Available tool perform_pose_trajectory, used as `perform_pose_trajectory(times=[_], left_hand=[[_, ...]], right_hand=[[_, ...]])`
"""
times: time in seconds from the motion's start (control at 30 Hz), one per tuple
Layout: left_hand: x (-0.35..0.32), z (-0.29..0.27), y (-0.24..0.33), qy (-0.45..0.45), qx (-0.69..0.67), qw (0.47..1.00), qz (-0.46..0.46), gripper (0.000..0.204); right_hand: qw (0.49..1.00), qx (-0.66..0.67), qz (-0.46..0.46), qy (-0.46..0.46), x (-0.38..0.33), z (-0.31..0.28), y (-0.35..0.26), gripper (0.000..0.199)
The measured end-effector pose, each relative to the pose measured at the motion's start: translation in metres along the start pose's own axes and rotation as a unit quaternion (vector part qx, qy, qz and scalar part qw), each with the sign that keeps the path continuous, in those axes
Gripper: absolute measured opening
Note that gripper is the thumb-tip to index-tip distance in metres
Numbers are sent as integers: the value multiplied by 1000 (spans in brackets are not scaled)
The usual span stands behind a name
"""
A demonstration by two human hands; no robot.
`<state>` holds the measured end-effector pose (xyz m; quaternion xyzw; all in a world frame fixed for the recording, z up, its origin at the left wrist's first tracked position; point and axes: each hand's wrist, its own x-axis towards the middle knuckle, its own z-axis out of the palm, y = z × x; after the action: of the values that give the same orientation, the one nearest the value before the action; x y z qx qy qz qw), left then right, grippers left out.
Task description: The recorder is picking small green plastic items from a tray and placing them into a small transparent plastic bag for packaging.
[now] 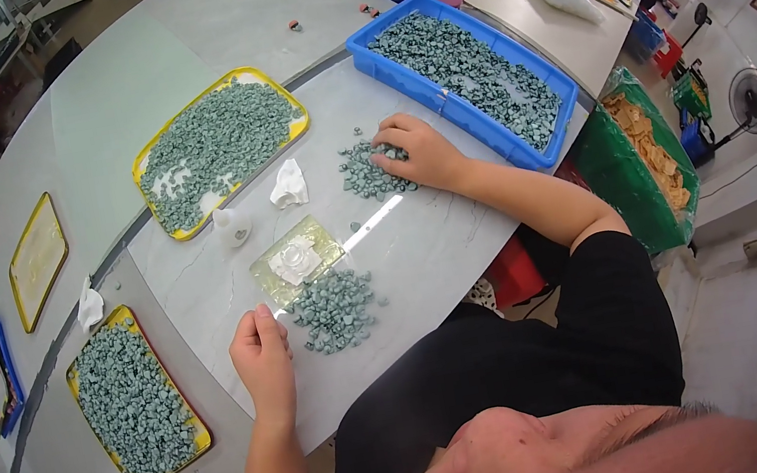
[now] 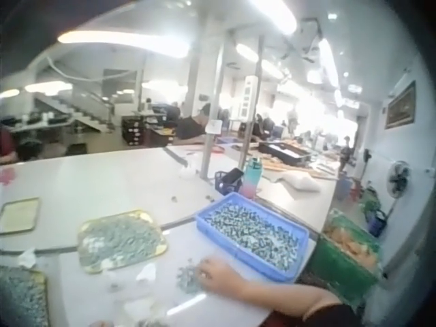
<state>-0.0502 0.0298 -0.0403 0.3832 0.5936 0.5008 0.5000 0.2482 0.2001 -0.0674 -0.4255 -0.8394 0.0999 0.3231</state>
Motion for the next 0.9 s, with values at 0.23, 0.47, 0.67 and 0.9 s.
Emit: perform_pose_trajectory(times=[0.23,0.47,0.67,0.9], left_hand=[[11,2,-8,-14,0,1000,3,34],[8,-2,-1,-10,-9,1000,2,35],[10,0,-1,-18,9,1000,18,34],[-1,15,-4,-8,-8,1000,9,34]], right_hand=[[993,-72,-80,-41,-8,-21,-11,34],[977,-163,134,-37,-4,-131,52,40],[822,-272,428,-262,-58,-135,67,46],[868,-260,360,-222,-78,-131,96,41]])
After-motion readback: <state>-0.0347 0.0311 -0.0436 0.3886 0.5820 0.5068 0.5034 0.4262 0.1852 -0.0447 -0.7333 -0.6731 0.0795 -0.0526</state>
